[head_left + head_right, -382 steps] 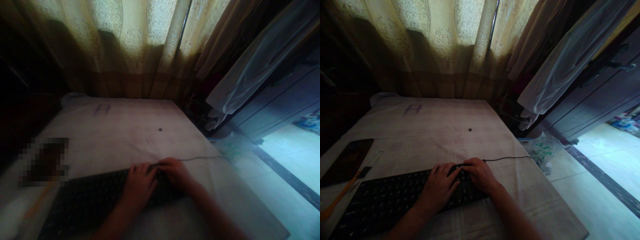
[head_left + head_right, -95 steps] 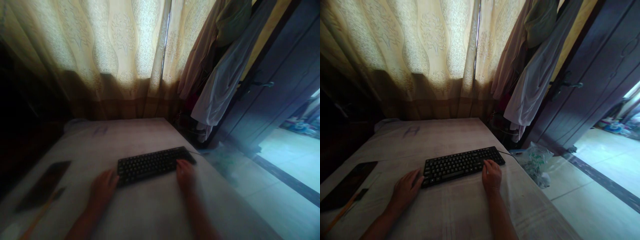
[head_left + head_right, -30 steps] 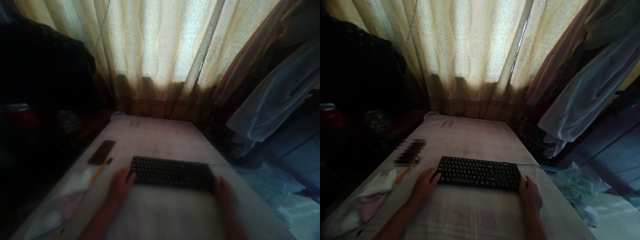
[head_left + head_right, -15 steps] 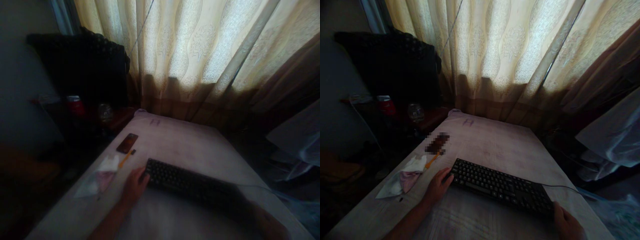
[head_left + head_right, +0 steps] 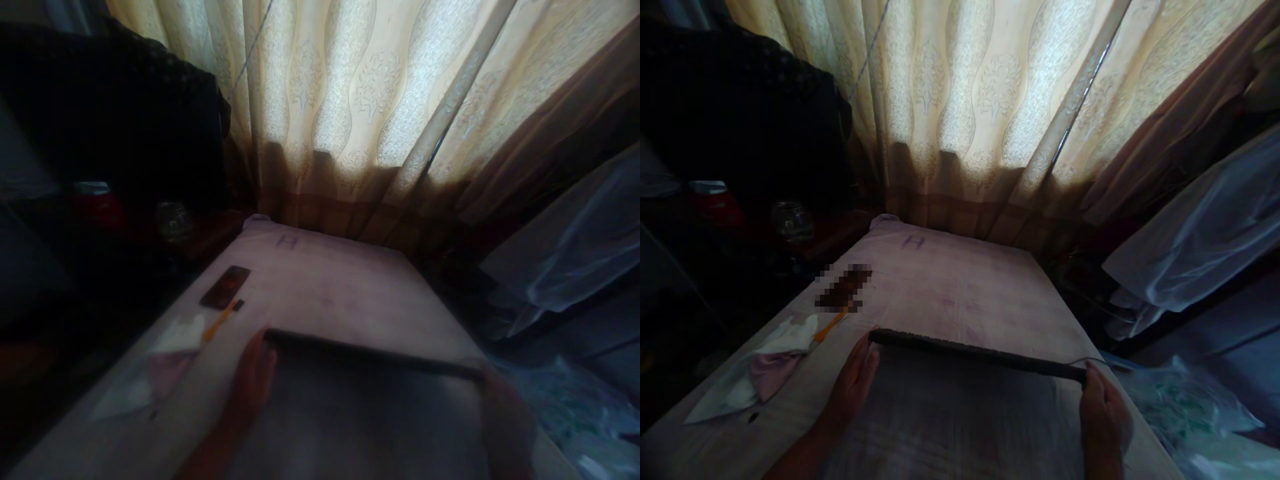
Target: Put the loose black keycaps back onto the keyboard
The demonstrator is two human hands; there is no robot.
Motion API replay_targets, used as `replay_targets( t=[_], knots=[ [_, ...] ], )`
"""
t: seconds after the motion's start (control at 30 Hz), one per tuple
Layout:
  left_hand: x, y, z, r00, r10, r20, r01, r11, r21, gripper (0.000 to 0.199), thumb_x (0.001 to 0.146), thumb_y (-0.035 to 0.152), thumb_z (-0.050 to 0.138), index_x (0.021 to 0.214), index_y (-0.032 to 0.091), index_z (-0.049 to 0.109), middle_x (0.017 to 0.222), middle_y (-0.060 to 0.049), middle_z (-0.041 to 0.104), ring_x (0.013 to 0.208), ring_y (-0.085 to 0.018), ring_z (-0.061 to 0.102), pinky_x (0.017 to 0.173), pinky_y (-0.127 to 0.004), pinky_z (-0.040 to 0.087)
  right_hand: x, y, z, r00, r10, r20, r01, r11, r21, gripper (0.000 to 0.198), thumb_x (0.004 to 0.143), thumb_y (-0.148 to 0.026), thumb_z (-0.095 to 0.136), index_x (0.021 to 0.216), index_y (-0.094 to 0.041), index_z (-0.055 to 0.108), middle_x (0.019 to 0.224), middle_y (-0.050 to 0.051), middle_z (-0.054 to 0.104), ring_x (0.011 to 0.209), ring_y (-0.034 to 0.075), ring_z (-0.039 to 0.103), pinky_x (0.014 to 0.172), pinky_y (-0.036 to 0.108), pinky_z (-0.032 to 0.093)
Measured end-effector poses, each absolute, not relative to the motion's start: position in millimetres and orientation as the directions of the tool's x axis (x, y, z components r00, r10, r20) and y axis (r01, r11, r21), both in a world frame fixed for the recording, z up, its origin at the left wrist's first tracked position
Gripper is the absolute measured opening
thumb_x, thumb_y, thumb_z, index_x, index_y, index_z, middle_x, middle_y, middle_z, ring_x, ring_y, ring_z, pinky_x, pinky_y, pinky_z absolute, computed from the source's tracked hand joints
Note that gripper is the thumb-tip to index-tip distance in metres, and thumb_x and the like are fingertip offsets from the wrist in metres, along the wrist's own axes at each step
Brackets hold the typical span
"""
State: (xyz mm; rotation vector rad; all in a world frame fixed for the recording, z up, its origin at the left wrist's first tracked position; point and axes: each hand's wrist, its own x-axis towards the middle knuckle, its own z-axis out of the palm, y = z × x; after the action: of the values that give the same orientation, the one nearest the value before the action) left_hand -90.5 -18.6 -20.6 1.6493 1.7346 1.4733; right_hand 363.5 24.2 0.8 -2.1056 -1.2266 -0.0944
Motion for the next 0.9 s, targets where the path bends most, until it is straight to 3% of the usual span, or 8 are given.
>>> replay_targets(
  t=[0.2, 0.43, 0.63, 0.77, 0.83, 0.9],
  knots=[
    [-94, 12, -18, -0.321, 0.853, 0.412, 0.597, -0.156, 0.787, 0.043, 0.096, 0.042, 0.033, 0.118, 0.016, 0.060, 0.116, -0.014, 0.066, 0.115, -0.027, 0.061, 0.101, -0.045, 0.047, 350, 48, 11, 0.600, 0.680, 0.421, 0.772, -0.354, -0.529, 0.044, 0.091, -0.032, 0.039, 0.114, -0.012, 0.072, 0.107, 0.017, 0.070, 0.093, 0.033, 0.063, 0.075, 0.040, 0.047],
    [-105, 45, 0, -0.302, 0.874, 0.381, 0.672, -0.088, 0.736, 0.038, 0.089, 0.042, 0.042, 0.102, 0.017, 0.068, 0.103, -0.012, 0.069, 0.100, -0.028, 0.065, 0.094, -0.044, 0.051, 337, 89, 26, 0.563, 0.761, 0.323, 0.795, -0.392, -0.463, 0.047, 0.094, -0.036, 0.036, 0.105, -0.010, 0.074, 0.092, 0.017, 0.071, 0.081, 0.027, 0.063, 0.066, 0.034, 0.043],
    [-116, 75, -2, -0.279, 0.925, 0.257, 0.685, 0.005, 0.729, 0.027, 0.094, 0.037, 0.051, 0.099, 0.017, 0.068, 0.101, -0.008, 0.069, 0.100, -0.024, 0.065, 0.092, -0.042, 0.050, 319, 129, 21, 0.531, 0.806, 0.260, 0.804, -0.382, -0.456, 0.045, 0.093, -0.037, 0.038, 0.102, -0.012, 0.075, 0.087, 0.015, 0.071, 0.078, 0.024, 0.064, 0.068, 0.032, 0.044],
    [-120, 84, -9, -0.285, 0.943, 0.173, 0.667, 0.065, 0.742, 0.025, 0.094, 0.038, 0.059, 0.103, 0.015, 0.065, 0.106, -0.007, 0.068, 0.097, -0.022, 0.066, 0.089, -0.044, 0.052, 302, 140, 16, 0.500, 0.830, 0.248, 0.820, -0.362, -0.444, 0.044, 0.092, -0.034, 0.039, 0.109, -0.011, 0.073, 0.096, 0.017, 0.072, 0.089, 0.027, 0.066, 0.076, 0.034, 0.047],
    [-121, 85, -12, -0.290, 0.945, 0.149, 0.655, 0.082, 0.752, 0.026, 0.093, 0.039, 0.055, 0.094, 0.017, 0.069, 0.100, -0.007, 0.072, 0.095, -0.024, 0.067, 0.088, -0.041, 0.053, 290, 139, 15, 0.490, 0.830, 0.267, 0.830, -0.351, -0.432, 0.045, 0.092, -0.033, 0.040, 0.119, -0.009, 0.068, 0.109, 0.020, 0.069, 0.104, 0.029, 0.064, 0.086, 0.038, 0.046],
    [-121, 86, -13, -0.294, 0.946, 0.137, 0.642, 0.089, 0.762, 0.030, 0.089, 0.040, 0.050, 0.085, 0.019, 0.071, 0.093, -0.007, 0.075, 0.094, -0.026, 0.069, 0.086, -0.038, 0.054, 270, 132, 12, 0.475, 0.825, 0.307, 0.847, -0.333, -0.414, 0.050, 0.092, -0.033, 0.041, 0.132, -0.007, 0.058, 0.131, 0.023, 0.059, 0.124, 0.032, 0.053, 0.098, 0.044, 0.041]
  ],
)
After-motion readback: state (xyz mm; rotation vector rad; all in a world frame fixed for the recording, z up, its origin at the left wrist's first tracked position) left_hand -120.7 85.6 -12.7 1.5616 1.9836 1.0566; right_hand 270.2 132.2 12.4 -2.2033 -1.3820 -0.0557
